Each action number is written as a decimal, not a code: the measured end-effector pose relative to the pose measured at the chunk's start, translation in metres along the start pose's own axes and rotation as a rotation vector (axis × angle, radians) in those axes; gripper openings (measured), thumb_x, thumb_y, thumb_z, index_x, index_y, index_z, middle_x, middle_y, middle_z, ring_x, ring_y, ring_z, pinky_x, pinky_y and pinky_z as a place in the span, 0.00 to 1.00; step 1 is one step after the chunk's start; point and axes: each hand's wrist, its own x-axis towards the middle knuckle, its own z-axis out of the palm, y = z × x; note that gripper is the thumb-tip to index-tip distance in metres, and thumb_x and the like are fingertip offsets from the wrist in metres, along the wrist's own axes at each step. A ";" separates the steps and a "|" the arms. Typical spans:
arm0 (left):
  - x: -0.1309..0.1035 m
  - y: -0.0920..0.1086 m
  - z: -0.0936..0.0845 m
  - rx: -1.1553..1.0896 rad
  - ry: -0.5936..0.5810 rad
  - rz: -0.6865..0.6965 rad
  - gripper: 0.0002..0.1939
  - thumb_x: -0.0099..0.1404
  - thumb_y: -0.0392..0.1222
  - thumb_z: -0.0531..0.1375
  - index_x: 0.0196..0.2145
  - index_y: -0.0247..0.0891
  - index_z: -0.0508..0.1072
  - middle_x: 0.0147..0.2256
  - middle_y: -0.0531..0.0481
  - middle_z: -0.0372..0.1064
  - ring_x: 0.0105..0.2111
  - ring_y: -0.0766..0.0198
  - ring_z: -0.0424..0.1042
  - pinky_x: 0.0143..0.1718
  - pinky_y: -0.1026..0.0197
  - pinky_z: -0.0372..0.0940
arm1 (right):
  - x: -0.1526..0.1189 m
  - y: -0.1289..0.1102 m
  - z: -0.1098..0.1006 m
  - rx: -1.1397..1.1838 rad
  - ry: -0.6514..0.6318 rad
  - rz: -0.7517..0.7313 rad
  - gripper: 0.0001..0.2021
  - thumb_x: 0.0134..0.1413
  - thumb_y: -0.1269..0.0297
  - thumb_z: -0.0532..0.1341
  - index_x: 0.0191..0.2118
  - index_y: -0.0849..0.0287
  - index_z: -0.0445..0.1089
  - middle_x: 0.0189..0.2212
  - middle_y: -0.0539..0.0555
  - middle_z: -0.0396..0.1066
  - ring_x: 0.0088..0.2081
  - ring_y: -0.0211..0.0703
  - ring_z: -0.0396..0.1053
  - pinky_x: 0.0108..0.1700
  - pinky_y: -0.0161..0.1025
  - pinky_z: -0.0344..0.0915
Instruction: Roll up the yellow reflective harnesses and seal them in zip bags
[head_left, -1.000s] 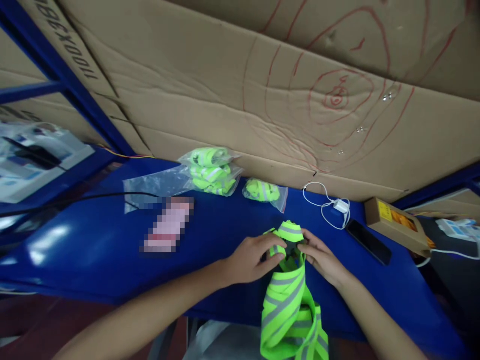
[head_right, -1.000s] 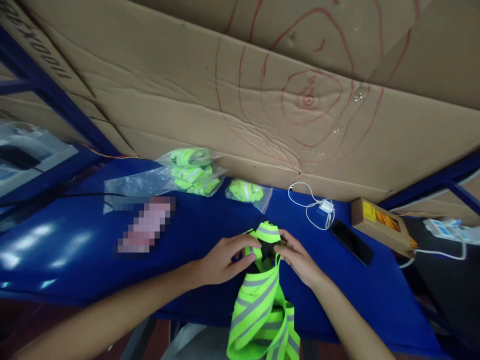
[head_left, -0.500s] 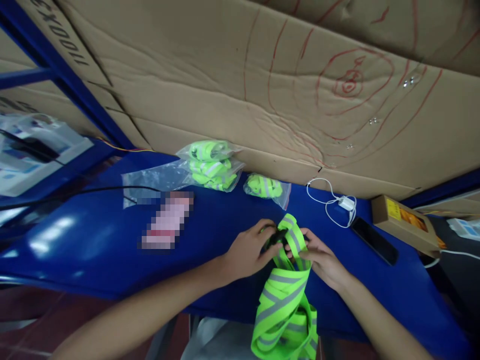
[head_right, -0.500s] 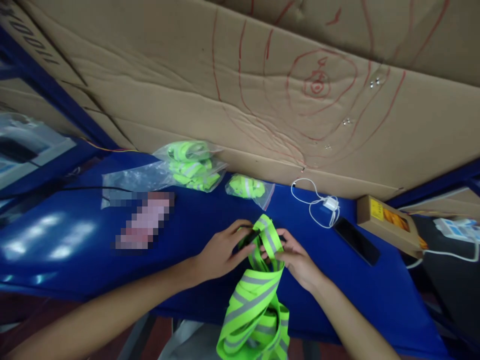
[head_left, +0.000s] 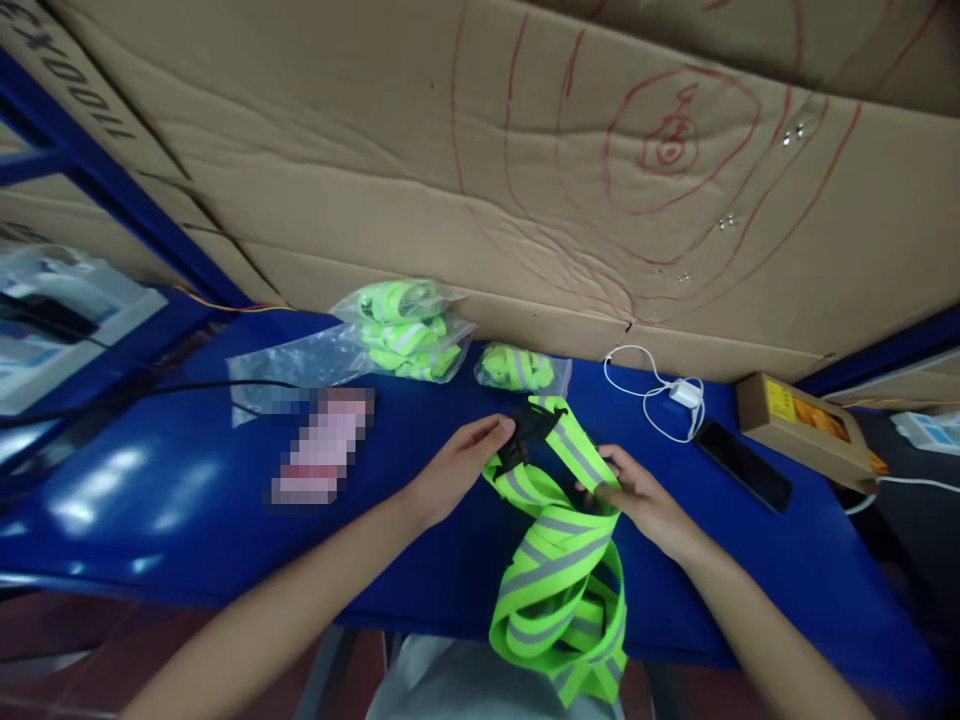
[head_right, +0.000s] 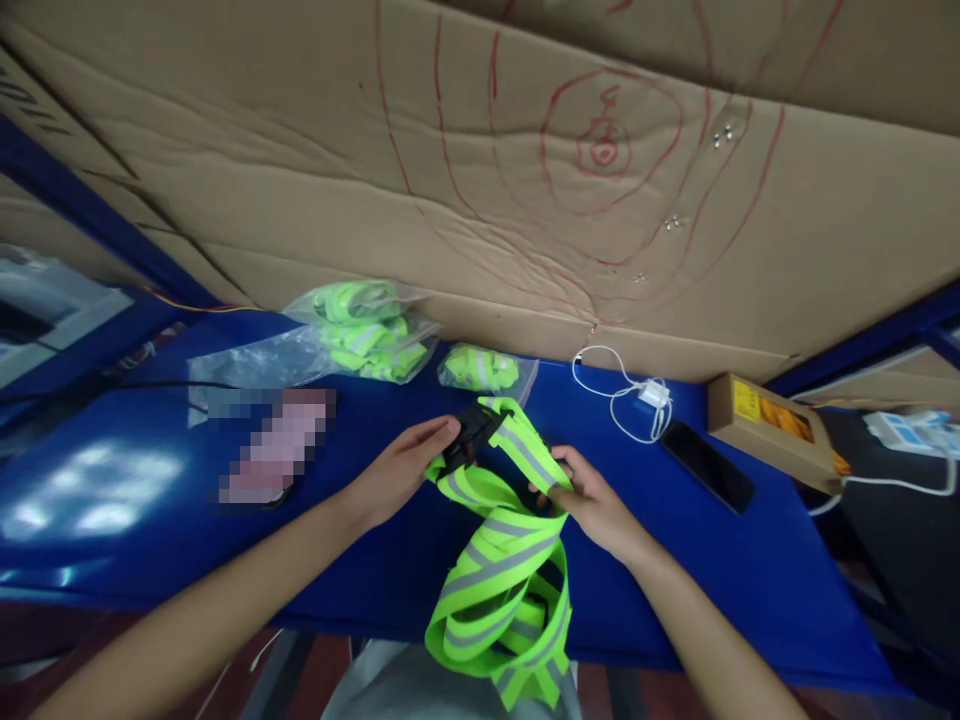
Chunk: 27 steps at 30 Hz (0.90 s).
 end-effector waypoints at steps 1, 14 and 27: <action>-0.001 0.001 0.001 -0.091 0.023 -0.051 0.25 0.62 0.64 0.66 0.36 0.36 0.77 0.32 0.48 0.75 0.34 0.61 0.73 0.39 0.61 0.69 | 0.000 0.003 0.000 -0.030 -0.031 -0.003 0.17 0.62 0.58 0.62 0.54 0.55 0.62 0.42 0.55 0.78 0.40 0.45 0.77 0.40 0.41 0.72; -0.019 0.077 0.015 0.133 0.179 0.372 0.20 0.66 0.60 0.64 0.33 0.38 0.77 0.27 0.51 0.73 0.30 0.61 0.72 0.32 0.63 0.66 | -0.042 -0.044 0.053 -1.053 -0.225 -0.709 0.31 0.70 0.50 0.58 0.71 0.56 0.53 0.59 0.62 0.72 0.57 0.54 0.71 0.57 0.49 0.62; 0.020 0.105 -0.014 -0.129 0.394 0.397 0.15 0.64 0.52 0.66 0.29 0.37 0.75 0.26 0.52 0.73 0.25 0.66 0.69 0.28 0.63 0.68 | -0.090 -0.027 0.023 -1.116 -0.212 -0.324 0.05 0.65 0.57 0.64 0.40 0.50 0.76 0.41 0.52 0.71 0.45 0.51 0.71 0.55 0.57 0.61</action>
